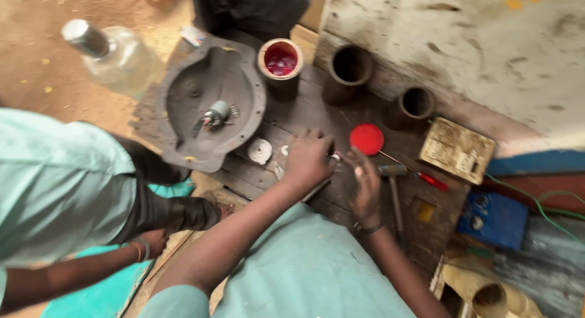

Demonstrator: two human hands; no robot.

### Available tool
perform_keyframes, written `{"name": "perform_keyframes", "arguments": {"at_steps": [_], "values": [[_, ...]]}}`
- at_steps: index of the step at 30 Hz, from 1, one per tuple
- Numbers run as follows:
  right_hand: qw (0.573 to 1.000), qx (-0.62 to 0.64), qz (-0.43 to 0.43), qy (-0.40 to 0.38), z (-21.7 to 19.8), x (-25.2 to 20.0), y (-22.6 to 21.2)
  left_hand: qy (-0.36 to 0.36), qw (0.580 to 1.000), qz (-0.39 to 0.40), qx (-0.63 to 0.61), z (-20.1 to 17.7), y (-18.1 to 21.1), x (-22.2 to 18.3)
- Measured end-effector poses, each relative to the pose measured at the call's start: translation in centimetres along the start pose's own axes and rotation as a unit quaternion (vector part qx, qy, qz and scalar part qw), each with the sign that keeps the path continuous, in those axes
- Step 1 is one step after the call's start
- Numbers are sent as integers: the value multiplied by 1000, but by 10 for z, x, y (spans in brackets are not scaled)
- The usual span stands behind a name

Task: The person assembles an electric starter motor at a workbench. They fit a round end cover onto the motor, insert the copper armature into the housing, wipe parts with a cloth, apply red grease from a container to components, and press the housing parts together by hand.

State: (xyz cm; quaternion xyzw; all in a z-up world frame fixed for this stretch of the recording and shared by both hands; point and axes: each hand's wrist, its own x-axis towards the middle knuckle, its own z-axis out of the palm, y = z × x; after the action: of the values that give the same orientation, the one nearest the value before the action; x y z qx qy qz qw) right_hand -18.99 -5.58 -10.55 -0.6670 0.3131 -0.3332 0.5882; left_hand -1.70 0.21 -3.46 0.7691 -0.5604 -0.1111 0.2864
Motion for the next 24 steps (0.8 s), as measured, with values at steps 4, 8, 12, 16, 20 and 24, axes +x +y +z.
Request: {"name": "perform_keyframes", "arguments": {"at_steps": [4, 8, 12, 16, 20, 24], "values": [[998, 54, -26, 35, 10, -19, 1, 0, 1000, 4, 26, 1, 0, 8], [993, 116, -34, 0, 24, -13, -3, -7, 998, 13, 69, 3, -5, 8], [996, 45, -72, 2, 29, -35, 6, 8, 998, 20, 60, 7, -9, 6], [998, 51, -37, 27, 29, -48, 12, -21, 998, -10, 56, -1, -2, 9], [995, -66, -71, 33, 29, -49, 22, -32, 997, -13, 64, -3, -2, 7], [983, -140, -115, -8, 29, -53, 46, -51, 996, -20, 75, -3, -2, 7]]}}
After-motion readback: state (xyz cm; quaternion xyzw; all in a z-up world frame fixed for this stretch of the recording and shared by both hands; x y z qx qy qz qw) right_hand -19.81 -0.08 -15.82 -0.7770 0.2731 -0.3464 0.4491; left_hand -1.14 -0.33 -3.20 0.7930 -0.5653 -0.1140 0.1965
